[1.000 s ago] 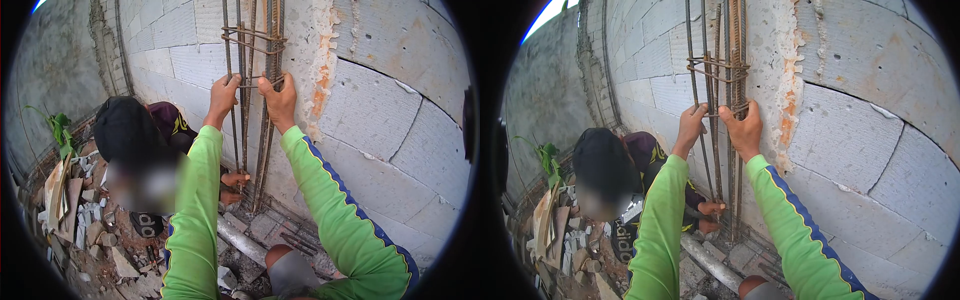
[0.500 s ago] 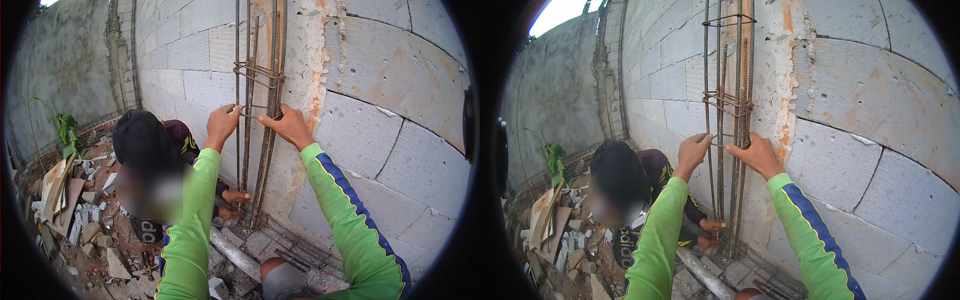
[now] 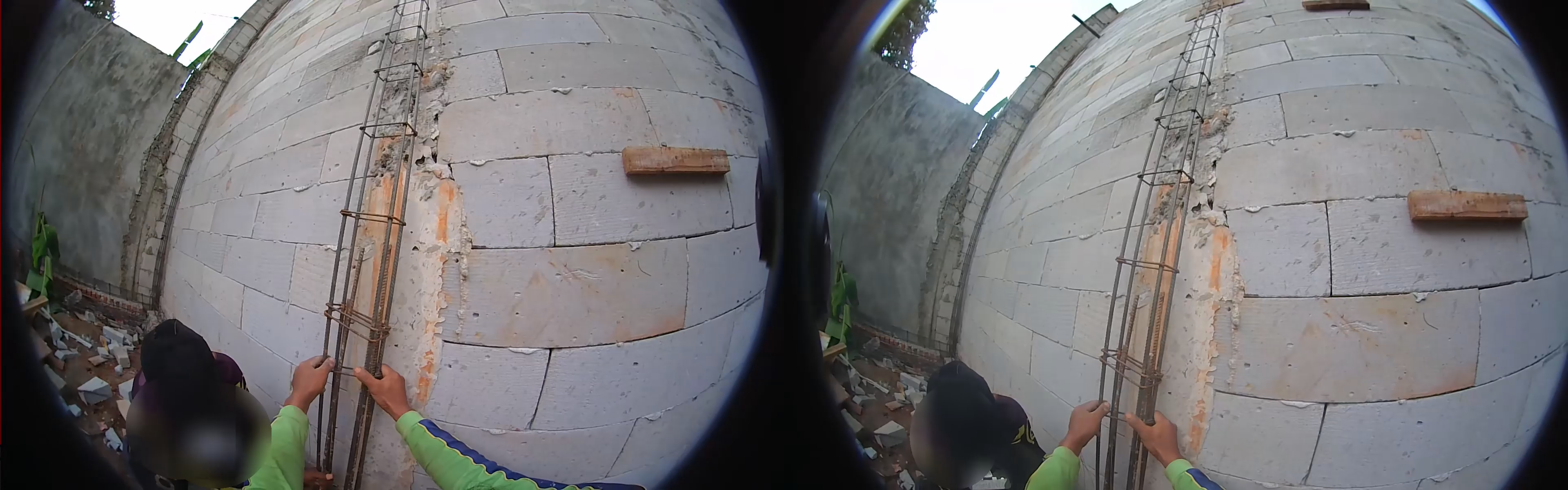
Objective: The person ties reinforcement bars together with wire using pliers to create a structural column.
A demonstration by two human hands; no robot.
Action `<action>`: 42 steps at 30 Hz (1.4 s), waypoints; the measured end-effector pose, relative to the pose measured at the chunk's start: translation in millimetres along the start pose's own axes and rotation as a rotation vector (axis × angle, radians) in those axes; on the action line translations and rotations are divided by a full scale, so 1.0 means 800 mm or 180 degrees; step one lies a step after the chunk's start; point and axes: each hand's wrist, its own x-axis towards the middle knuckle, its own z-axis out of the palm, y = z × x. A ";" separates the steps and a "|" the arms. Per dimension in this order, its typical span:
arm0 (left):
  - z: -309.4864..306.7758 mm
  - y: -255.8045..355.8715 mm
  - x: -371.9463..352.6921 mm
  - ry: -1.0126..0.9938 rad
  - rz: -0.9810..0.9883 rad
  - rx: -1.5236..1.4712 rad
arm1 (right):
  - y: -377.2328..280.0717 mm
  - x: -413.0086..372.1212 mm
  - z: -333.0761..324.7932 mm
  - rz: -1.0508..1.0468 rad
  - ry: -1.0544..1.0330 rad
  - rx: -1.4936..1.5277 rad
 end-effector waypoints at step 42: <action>-0.040 0.026 -0.177 0.0370 -0.0658 0.0493 | 0.101 -0.194 -0.028 0.0524 -0.0233 0.0281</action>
